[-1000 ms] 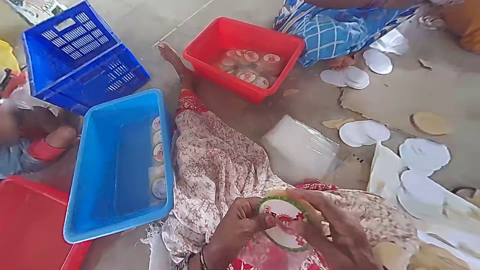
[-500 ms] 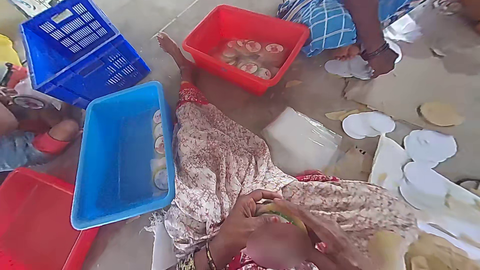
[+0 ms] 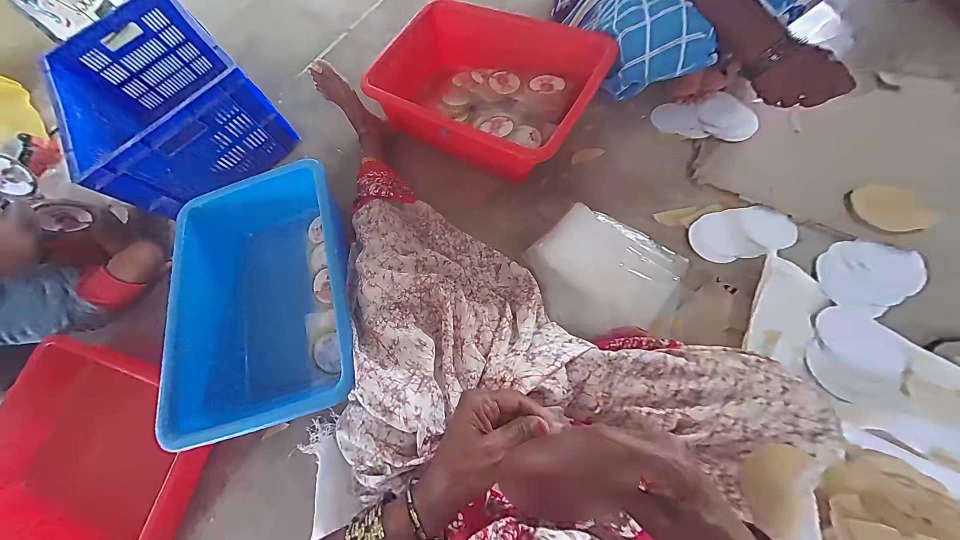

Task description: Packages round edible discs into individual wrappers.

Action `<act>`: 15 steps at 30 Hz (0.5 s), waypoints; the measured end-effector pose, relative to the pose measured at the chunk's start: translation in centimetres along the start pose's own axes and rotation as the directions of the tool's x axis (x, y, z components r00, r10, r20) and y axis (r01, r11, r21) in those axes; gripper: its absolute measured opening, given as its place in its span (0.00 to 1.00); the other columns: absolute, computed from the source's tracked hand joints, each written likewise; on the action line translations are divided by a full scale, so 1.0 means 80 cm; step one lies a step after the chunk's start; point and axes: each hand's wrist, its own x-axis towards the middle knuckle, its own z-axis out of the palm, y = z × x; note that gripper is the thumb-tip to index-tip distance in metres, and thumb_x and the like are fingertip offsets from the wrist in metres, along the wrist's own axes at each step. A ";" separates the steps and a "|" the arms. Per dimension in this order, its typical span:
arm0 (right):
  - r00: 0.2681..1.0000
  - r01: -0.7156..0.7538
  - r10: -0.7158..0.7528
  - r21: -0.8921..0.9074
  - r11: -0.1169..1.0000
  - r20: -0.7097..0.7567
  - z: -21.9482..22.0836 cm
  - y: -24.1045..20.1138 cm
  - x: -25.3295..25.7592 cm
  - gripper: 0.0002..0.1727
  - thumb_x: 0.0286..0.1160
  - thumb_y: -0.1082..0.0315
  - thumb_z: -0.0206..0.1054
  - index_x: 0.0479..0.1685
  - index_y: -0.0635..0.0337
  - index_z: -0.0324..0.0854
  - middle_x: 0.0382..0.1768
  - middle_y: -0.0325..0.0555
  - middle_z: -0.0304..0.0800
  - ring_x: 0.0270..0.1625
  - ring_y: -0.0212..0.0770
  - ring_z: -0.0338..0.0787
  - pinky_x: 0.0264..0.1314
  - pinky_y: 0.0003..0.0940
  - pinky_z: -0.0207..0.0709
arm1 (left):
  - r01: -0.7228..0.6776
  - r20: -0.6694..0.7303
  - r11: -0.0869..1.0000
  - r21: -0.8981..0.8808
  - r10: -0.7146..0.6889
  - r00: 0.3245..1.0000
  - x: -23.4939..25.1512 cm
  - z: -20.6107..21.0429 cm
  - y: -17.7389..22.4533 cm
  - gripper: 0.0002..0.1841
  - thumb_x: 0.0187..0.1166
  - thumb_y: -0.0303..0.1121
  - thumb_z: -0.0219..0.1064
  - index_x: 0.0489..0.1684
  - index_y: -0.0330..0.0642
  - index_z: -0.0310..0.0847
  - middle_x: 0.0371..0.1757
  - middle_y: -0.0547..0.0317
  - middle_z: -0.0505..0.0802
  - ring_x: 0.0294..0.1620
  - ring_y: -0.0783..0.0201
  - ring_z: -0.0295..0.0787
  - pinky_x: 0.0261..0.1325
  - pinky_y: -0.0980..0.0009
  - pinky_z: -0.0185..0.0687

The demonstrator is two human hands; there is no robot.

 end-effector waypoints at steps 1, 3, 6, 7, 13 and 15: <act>1.000 0.016 -0.016 -0.001 1.000 0.008 0.001 0.000 0.001 0.13 0.80 0.62 0.71 0.57 0.54 0.91 0.40 0.40 0.96 0.39 0.22 0.91 0.44 0.19 0.85 | -0.027 -0.034 0.999 -0.017 0.027 0.999 0.001 0.002 -0.004 0.07 0.81 0.21 0.65 0.45 0.32 0.90 0.40 0.63 0.96 0.41 0.77 0.91 0.51 0.77 0.88; 0.998 0.041 -0.042 -0.023 0.999 -0.038 -0.002 -0.004 0.003 0.17 0.79 0.57 0.72 0.62 0.52 0.89 0.42 0.38 0.96 0.41 0.22 0.90 0.47 0.19 0.85 | -0.109 -0.127 0.990 -0.086 0.097 0.987 0.004 0.004 -0.007 0.06 0.81 0.25 0.66 0.43 0.37 0.91 0.40 0.65 0.96 0.42 0.77 0.91 0.51 0.77 0.87; 0.978 0.079 -0.094 -0.085 0.993 -0.188 -0.008 -0.022 0.007 0.09 0.80 0.62 0.71 0.51 0.54 0.89 0.40 0.37 0.95 0.43 0.22 0.91 0.51 0.19 0.85 | -0.188 -0.133 0.927 -0.324 0.153 0.979 0.021 -0.009 -0.008 0.08 0.82 0.38 0.68 0.43 0.52 0.94 0.42 0.69 0.96 0.46 0.76 0.92 0.56 0.76 0.87; 0.967 0.117 -0.133 -0.087 0.989 -0.216 -0.007 -0.031 0.010 0.08 0.81 0.64 0.70 0.45 0.59 0.91 0.38 0.42 0.96 0.43 0.26 0.92 0.52 0.23 0.84 | -0.187 -0.108 0.895 -0.405 0.156 0.982 0.028 -0.012 -0.012 0.08 0.82 0.41 0.67 0.42 0.54 0.94 0.40 0.69 0.95 0.45 0.75 0.91 0.56 0.74 0.86; 0.985 0.061 -0.083 -0.141 0.988 -0.153 0.026 -0.043 0.029 0.39 0.73 0.42 0.75 0.75 0.61 0.77 0.63 0.56 0.89 0.65 0.42 0.88 0.68 0.38 0.83 | -0.063 0.043 0.477 -0.876 0.208 0.977 0.057 -0.008 -0.042 0.15 0.86 0.46 0.60 0.40 0.47 0.84 0.23 0.68 0.86 0.25 0.71 0.86 0.33 0.76 0.82; 0.981 -0.094 0.074 -0.103 0.990 -0.178 0.047 -0.030 0.036 0.54 0.70 0.35 0.72 0.84 0.73 0.63 0.72 0.64 0.82 0.68 0.47 0.87 0.66 0.43 0.85 | -0.030 0.085 0.525 -0.851 0.194 0.977 0.025 -0.011 -0.047 0.13 0.87 0.46 0.58 0.44 0.49 0.83 0.34 0.69 0.86 0.40 0.75 0.84 0.48 0.78 0.78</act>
